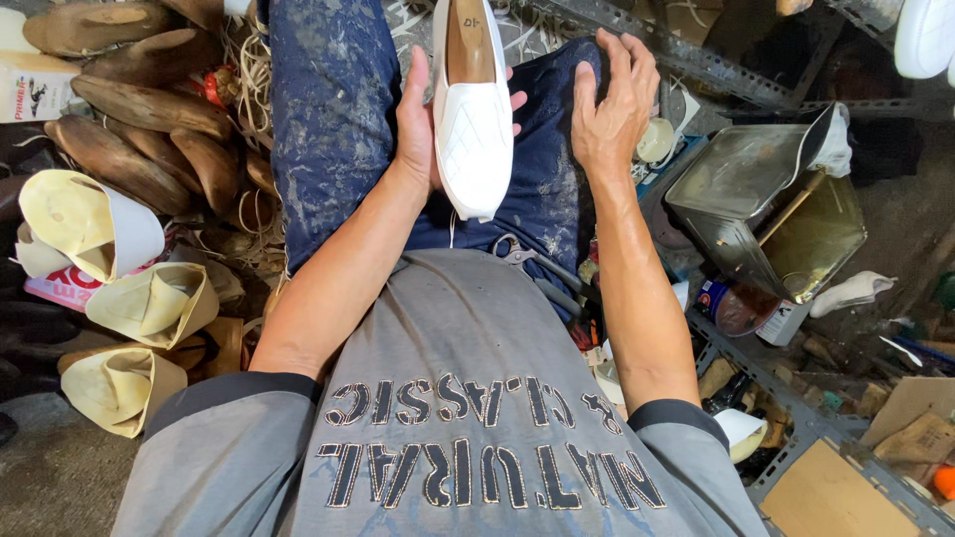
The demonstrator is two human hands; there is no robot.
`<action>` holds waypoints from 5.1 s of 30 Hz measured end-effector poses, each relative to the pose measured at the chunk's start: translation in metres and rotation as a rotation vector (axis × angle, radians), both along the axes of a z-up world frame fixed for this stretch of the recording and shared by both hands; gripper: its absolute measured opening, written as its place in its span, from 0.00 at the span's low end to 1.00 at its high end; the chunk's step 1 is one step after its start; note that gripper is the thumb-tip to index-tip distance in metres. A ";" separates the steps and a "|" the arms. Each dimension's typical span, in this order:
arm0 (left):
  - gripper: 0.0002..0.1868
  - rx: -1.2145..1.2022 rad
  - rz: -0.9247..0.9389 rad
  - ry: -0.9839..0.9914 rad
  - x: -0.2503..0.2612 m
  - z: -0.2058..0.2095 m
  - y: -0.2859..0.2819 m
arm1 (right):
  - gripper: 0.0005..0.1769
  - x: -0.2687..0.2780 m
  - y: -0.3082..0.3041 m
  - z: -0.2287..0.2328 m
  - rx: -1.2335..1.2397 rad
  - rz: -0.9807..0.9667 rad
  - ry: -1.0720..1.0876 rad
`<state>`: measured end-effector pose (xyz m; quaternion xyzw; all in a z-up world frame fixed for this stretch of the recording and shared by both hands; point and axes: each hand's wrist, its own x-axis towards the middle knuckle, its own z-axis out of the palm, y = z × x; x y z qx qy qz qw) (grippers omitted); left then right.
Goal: The person hammers a white shoe held on their lap, then uses pliers to pull out nails or staples from the shoe's sole. They repeat this process, alternating between hammering and using pliers to remove fasteners.
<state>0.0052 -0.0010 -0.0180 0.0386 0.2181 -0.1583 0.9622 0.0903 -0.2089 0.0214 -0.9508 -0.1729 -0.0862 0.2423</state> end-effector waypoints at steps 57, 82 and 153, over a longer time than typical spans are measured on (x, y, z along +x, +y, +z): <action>0.36 2.134 -0.491 -1.132 0.056 0.127 0.016 | 0.20 -0.096 -0.060 0.160 0.199 0.056 1.150; 0.38 2.173 -0.486 -1.248 0.052 0.118 0.012 | 0.25 -0.016 -0.073 0.159 0.816 0.214 1.733; 0.27 2.373 -0.298 -1.193 0.029 0.098 0.017 | 0.25 -0.080 -0.034 0.155 -0.490 0.307 0.727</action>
